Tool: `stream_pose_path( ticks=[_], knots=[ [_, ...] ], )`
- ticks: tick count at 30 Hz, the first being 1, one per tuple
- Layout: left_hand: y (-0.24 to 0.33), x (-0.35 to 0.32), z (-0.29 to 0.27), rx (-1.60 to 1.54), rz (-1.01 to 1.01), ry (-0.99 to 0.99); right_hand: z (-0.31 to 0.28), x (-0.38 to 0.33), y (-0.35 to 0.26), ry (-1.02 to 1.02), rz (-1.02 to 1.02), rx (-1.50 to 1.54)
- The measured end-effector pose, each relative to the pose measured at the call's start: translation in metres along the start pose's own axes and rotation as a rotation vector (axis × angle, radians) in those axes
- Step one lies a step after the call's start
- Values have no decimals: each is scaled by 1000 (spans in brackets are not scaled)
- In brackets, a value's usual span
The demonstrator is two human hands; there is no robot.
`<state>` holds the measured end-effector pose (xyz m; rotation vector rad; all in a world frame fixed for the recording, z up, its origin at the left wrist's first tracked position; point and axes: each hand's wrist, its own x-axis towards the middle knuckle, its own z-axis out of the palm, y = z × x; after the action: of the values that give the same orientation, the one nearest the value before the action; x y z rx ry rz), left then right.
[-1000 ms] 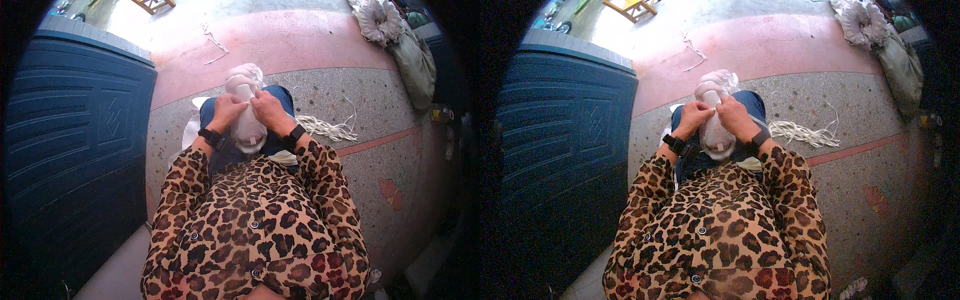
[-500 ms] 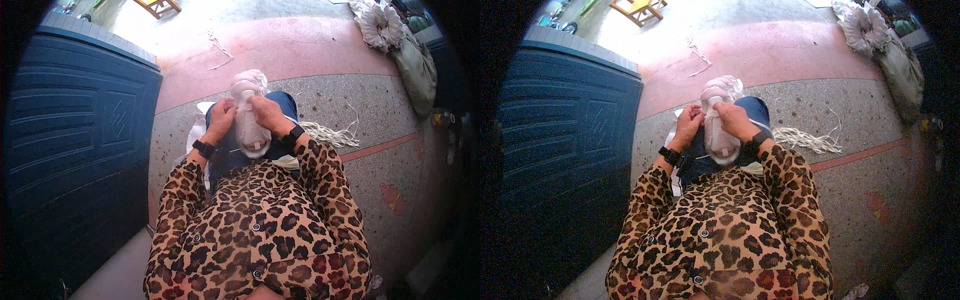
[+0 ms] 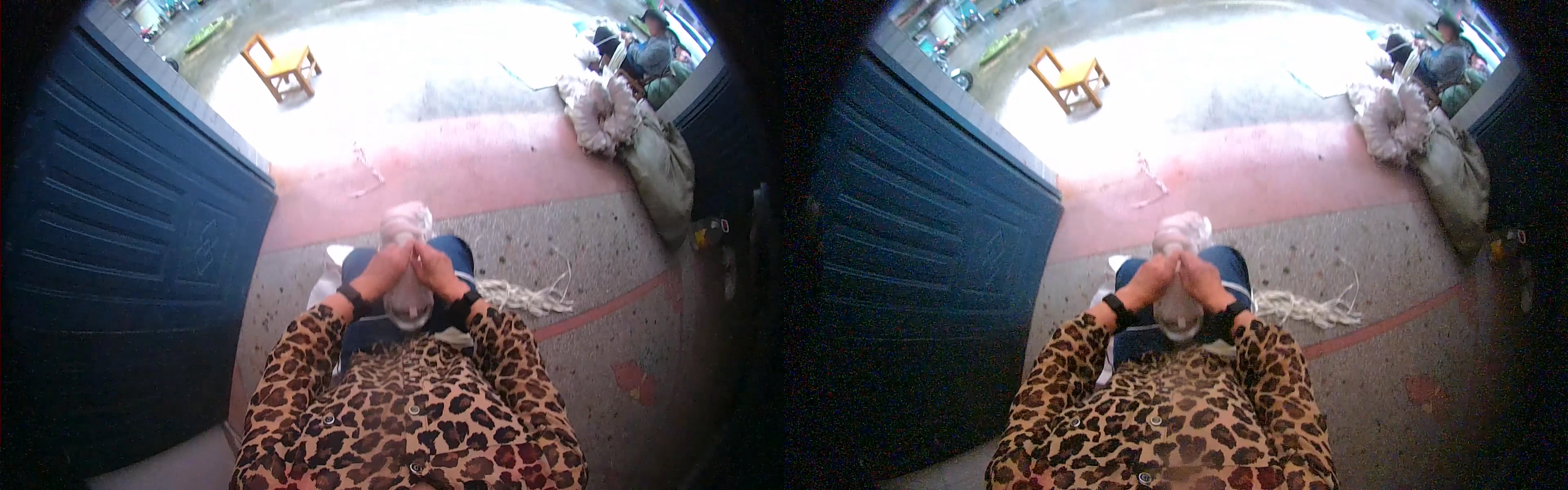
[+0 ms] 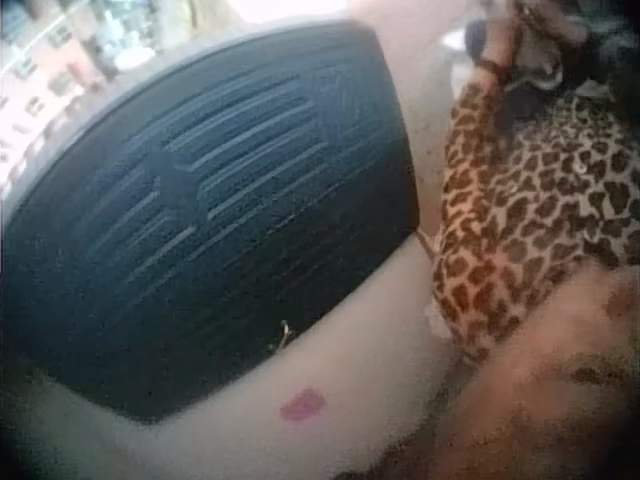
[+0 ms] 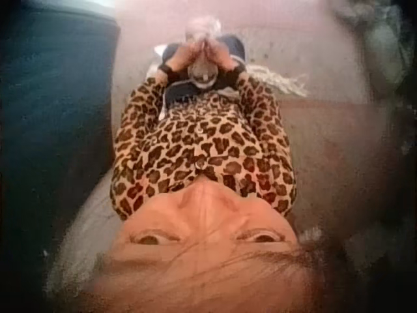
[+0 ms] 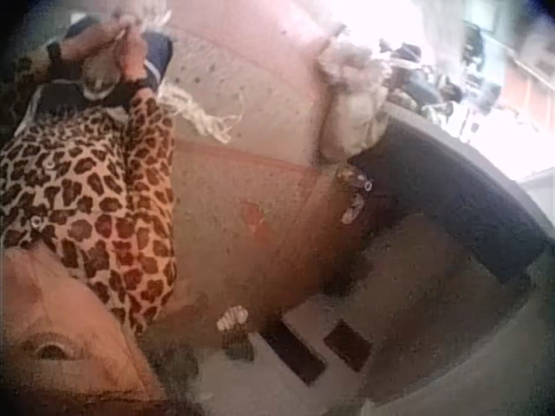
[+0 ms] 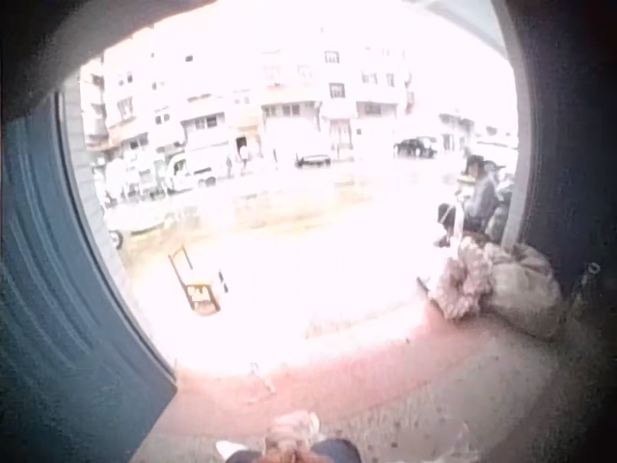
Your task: The recorder is lacing a new white sneaker while sitting in a workshop area.
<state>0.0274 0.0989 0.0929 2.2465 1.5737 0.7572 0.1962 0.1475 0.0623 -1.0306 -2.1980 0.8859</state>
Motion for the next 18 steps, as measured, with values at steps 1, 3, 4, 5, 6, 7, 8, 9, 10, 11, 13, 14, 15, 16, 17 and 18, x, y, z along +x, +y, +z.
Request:
stream_pose_path(
  ticks=[1, 3, 4, 5, 6, 7, 8, 9, 10, 11, 13, 14, 15, 16, 17, 18],
  knots=[
    [3, -2, -3, 25, -36, 5, -1, -3, -2, -15, 7, 58],
    [6, -7, -5, 87, 59, -55, -1, -11, -3, -15, 24, 34],
    [8, -7, -7, 133, 99, -56, -2, -15, -4, -14, 47, 7],
    [7, -9, -7, 176, 145, 6, -1, -18, -3, 0, 28, 12],
    [6, -12, -7, 269, 195, 9, -2, -22, -1, 42, -42, 57],
    [3, -14, -6, 316, 197, -82, -3, -25, 2, 11, 18, 11],
    [-3, -18, -5, 356, 197, -143, -6, -30, 7, 10, 28, 9],
    [-13, -27, -10, 381, 237, -127, -12, -34, 12, 25, -10, 24],
    [-27, -38, -13, 380, 217, -158, -17, -38, 20, -39, 103, 1],
    [-40, -49, -17, 418, 116, -243, -28, -45, 26, -88, 170, -4],
    [-89, -88, -51, 453, -67, -159, -55, -57, 45, -159, 248, 88],
    [-117, -115, -78, 513, -133, -62, -74, -66, 54, -171, 240, 209],
    [-146, -148, -114, 627, -202, 22, -92, -76, 64, -223, 393, 266],
    [-173, -181, -156, 704, -310, 172, -114, -87, 75, -210, 415, 397],
    [-197, -218, -202, 834, -413, 267, -136, -98, 88, -173, 600, 461],
    [-212, -255, -252, 909, -564, 404, -158, -110, 100, -89, 585, 626]
  ],
)
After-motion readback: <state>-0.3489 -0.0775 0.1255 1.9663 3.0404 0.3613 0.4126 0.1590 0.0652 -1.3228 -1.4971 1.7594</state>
